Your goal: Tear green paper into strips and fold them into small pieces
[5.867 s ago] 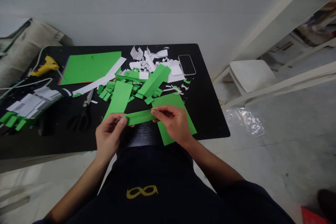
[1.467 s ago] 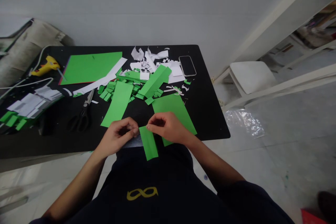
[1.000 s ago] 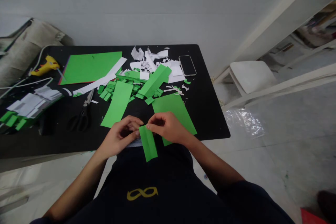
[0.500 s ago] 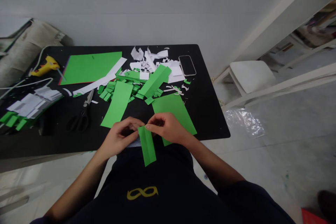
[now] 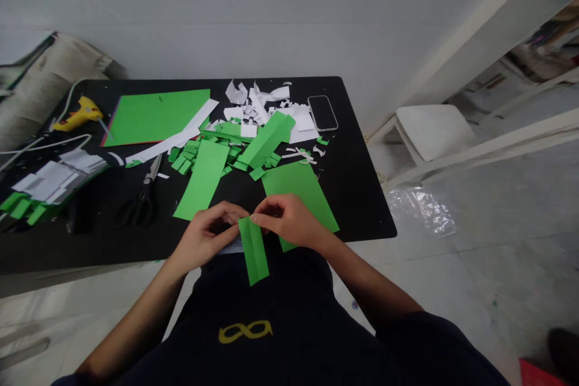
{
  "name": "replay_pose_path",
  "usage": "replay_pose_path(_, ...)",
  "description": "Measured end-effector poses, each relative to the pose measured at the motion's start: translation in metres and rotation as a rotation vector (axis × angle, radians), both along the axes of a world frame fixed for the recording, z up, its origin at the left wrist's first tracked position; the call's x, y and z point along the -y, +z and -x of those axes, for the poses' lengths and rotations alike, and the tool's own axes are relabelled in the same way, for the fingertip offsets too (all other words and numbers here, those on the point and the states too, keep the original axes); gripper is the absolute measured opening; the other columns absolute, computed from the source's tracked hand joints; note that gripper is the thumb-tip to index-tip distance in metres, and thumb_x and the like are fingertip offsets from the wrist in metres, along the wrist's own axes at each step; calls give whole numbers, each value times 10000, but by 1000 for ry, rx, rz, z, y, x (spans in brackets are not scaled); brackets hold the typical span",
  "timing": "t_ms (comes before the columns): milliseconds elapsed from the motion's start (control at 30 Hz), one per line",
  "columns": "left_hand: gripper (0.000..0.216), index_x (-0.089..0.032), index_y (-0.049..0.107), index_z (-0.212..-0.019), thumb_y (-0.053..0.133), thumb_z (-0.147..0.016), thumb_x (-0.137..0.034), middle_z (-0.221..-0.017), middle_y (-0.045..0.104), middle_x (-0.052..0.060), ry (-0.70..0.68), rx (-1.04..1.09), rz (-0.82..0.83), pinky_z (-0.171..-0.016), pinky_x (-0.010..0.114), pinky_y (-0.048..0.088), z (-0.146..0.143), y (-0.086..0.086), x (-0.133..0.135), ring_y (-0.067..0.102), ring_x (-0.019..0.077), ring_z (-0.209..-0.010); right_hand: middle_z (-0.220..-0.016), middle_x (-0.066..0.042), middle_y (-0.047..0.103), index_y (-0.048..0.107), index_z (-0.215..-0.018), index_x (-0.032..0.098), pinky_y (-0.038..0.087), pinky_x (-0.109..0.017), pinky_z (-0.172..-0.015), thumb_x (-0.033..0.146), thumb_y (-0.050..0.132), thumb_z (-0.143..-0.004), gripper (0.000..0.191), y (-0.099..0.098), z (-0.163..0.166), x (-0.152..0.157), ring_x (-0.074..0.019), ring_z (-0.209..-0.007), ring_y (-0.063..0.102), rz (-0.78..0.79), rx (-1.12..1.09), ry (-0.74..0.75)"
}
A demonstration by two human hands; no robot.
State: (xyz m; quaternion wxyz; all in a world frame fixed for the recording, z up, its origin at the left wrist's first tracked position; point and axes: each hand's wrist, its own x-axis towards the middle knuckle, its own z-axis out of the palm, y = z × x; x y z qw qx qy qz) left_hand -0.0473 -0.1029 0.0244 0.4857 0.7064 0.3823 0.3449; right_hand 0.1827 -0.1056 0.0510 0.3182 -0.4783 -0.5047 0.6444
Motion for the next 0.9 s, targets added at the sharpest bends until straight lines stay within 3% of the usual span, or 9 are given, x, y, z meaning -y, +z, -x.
replay_pose_path(900,108,-196,764,-1060,729,-963,-230,-817,738,13,11,-28,0,-664,227,539,1,-1,1,693,132,-731,-677,12,702,769,-801,180,554,-276,-624,402,916,-783,267,0,1,0,-133,-612,649,-1,-1,-2)
